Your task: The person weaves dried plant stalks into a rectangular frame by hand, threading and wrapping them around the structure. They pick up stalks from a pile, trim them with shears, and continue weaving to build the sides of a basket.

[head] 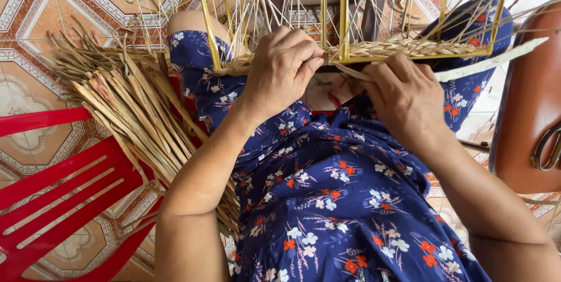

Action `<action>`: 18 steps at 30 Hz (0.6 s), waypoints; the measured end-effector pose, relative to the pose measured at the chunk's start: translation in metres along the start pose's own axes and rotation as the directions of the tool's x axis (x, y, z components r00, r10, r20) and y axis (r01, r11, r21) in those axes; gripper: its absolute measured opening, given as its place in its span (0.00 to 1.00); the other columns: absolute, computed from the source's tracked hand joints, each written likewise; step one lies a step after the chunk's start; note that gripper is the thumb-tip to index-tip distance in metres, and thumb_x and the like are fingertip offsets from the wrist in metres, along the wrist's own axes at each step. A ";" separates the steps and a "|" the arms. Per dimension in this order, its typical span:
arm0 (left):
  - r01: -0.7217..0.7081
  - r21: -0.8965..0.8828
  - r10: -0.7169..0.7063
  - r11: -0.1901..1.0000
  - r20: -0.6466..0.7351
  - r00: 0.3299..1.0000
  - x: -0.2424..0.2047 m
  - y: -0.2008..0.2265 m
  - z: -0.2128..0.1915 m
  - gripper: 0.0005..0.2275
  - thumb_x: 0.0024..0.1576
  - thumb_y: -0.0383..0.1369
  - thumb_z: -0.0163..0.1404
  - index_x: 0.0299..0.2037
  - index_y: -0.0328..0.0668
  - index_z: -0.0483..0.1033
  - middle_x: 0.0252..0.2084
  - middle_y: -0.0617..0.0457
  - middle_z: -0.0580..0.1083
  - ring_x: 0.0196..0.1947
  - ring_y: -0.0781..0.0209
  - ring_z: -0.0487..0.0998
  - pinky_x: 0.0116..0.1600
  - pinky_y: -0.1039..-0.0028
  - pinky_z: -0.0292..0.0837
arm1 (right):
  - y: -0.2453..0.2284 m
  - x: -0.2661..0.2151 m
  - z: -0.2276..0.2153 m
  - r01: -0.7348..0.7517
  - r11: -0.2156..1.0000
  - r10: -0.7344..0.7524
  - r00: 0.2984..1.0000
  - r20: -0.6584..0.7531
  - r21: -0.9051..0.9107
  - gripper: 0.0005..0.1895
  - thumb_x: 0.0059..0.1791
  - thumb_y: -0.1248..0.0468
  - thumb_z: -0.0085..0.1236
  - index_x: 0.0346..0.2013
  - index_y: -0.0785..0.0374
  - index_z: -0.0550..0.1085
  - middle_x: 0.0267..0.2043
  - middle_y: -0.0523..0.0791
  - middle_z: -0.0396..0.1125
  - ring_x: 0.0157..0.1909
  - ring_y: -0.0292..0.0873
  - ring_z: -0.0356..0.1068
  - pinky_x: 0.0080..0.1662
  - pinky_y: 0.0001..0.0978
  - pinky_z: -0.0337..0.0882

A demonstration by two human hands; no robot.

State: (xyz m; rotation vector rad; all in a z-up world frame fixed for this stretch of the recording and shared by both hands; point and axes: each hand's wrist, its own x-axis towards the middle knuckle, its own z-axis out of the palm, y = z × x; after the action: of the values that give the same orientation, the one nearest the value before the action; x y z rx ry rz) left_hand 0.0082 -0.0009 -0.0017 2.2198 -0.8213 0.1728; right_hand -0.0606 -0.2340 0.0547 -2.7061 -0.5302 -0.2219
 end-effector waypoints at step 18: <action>0.043 0.062 -0.043 0.997 0.004 0.999 -0.006 -0.002 0.010 0.07 0.57 0.35 0.59 0.41 0.45 0.75 0.42 0.53 0.73 0.46 0.56 0.72 0.54 0.64 0.62 | -0.005 0.118 -0.037 -0.532 0.285 0.118 0.845 0.521 0.798 0.13 0.60 0.63 0.49 0.49 0.71 0.76 0.37 0.51 0.75 0.36 0.43 0.76 0.41 0.33 0.80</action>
State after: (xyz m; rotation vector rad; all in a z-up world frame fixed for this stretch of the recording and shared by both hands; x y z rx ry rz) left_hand 0.0034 -0.0041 -0.0124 2.2952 -0.7796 0.1741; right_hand 0.0426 -0.2044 0.1167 -1.5778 -0.0571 0.5873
